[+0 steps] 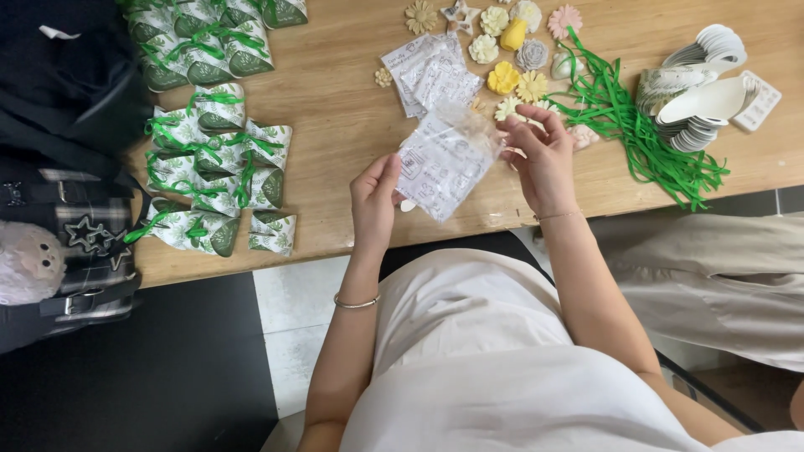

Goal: Packaging small decorative flowers into gift boxes and bags, and tying green ribbons.

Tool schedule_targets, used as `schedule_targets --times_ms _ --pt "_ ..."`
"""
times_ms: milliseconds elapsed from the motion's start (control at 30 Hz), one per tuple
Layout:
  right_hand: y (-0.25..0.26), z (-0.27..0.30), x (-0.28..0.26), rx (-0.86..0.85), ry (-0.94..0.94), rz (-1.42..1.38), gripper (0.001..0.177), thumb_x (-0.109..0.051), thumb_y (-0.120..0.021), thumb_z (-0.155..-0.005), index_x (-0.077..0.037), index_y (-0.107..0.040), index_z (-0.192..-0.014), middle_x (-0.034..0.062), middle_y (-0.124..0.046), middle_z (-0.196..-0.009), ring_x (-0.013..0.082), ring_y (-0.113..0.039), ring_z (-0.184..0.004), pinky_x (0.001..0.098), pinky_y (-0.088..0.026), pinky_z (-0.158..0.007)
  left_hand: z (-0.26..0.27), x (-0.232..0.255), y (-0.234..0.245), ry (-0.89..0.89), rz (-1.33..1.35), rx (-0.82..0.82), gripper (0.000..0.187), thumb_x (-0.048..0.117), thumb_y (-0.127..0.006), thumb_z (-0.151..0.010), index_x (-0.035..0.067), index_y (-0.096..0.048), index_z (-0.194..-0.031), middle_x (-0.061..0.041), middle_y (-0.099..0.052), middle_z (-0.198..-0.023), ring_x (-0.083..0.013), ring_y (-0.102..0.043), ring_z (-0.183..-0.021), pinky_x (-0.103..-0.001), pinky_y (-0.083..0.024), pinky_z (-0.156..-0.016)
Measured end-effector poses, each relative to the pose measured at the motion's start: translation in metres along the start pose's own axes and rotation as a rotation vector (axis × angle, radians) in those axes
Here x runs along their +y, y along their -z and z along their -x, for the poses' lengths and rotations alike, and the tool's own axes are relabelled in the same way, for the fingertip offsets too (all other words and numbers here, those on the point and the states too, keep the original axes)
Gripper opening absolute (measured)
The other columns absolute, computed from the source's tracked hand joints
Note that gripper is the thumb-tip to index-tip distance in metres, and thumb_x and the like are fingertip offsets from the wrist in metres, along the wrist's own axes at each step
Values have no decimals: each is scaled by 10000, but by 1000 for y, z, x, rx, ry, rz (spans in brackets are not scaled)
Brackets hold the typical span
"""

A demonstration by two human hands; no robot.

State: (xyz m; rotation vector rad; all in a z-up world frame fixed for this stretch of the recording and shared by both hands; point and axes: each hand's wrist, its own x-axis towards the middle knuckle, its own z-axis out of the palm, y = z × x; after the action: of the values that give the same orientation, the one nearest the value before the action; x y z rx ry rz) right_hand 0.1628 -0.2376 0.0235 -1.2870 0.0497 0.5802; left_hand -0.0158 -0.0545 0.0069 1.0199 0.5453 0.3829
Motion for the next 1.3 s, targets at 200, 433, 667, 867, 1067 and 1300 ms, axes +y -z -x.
schedule_targets --times_ms 200,433,667,867,1067,1300 --pt "-52 41 -32 -262 -169 -206 554 6 -621 -914 -172 -463 -1414 98 -737 -1052 156 -737 -947 379 -631 -829 6 5 -10 -99 -59 -1 371 246 -543 -1106 -51 -684 -1279 -25 -717 -1008 -64 -619 -850 -243 -533 -769" --pt "-15 16 0 -176 -86 -142 546 97 -670 -955 18 -526 -1475 155 -764 -1050 186 -748 -970 310 -611 -896 27 -8 30 159 -94 -328 570 262 -450 -1117 121 -268 -1640 -122 -583 -1295 -143 -649 -1139 -303 -569 -1023" --pt "-21 30 -6 -365 202 411 507 68 -728 -946 -62 -548 -1401 41 -708 -935 60 -665 -857 198 -524 -718 19 7 8 -155 -324 -242 806 130 -599 -1085 174 -46 -1671 -210 -459 -1496 -230 -596 -1282 -324 -530 -1018" --pt "-22 32 -11 -392 190 356 382 70 -759 -940 -4 -638 -1294 -13 -679 -971 33 -627 -876 188 -515 -757 3 30 -28 -255 -387 -228 781 32 -757 -972 150 -337 -1620 -25 -595 -997 -61 -607 -872 -205 -518 -710" --pt "-2 26 -2 -397 50 73 392 119 -749 -923 45 -651 -1296 2 -667 -972 51 -630 -899 216 -544 -861 -2 18 -25 -290 -467 -168 499 78 -727 -1017 115 -576 -1491 39 -608 -913 -25 -559 -778 -189 -480 -675" --pt "-8 23 -13 -336 74 106 380 119 -726 -880 30 -665 -1245 71 -758 -980 106 -714 -906 236 -583 -861 -6 5 -17 -229 -343 -88 277 149 -701 -1027 85 -720 -1297 -19 -771 -1145 -44 -689 -950 -224 -590 -815"
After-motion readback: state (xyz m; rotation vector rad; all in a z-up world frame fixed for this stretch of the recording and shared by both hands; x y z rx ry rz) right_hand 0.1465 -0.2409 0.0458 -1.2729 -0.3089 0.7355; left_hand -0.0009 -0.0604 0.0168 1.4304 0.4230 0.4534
